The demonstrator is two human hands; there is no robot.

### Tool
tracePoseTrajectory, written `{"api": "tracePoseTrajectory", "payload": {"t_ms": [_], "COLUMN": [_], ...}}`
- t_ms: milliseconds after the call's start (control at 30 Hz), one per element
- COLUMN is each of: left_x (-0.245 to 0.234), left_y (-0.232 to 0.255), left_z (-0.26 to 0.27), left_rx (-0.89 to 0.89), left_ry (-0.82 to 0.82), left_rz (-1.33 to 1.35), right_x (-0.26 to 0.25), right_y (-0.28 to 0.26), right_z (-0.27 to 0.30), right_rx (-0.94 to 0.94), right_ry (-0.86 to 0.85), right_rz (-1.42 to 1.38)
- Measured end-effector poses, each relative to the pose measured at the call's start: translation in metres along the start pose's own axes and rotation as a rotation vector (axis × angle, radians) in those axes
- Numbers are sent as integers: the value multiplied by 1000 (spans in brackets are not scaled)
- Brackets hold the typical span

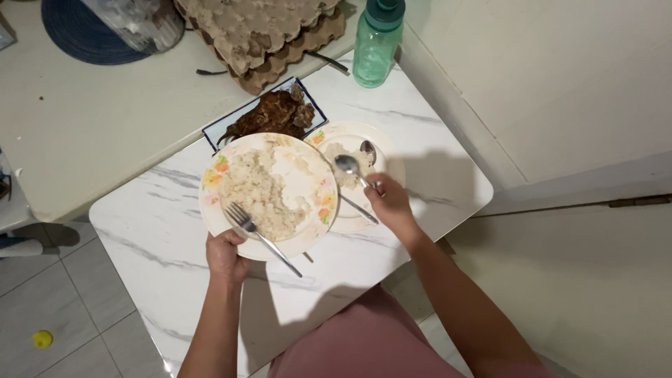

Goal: Transferring pieces of cooked fish and rice between plates to prepare a serving.

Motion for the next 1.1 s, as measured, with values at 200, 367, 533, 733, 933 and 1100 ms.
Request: {"api": "tracePoseTrajectory", "payload": {"t_ms": [200,367,533,733,933,1100], "left_x": [-9,-9,-7,-6,10,4], "left_y": [6,6,8,3,10,3], "left_z": [-7,-12,-4,-9,0,-7], "left_rx": [18,65,19,52,33,38], "left_ry": [-29,-75,-5,-54,-64,-91], "left_rz": [23,76,38,41,75,80], "right_x": [-12,15,13,-10,9,-12], "right_y": [-22,-15,-20,-19,-1,-24], "right_z": [13,34,35,36,32,35], "right_rx": [-102,-387,-281,-467,-327,-598], "right_ry": [128,145,30,268,62,334], "right_rz": [144,456,424,375,554,446]}}
Point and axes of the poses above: each hand's wrist, its own z-axis away from the middle knuckle, its own x-axis out of the palm, y = z × x, the point moved 9 cm from there along -z, towards the middle knuckle, and after that the axes turned 9 degrees about -z, right-handed, at the moved point
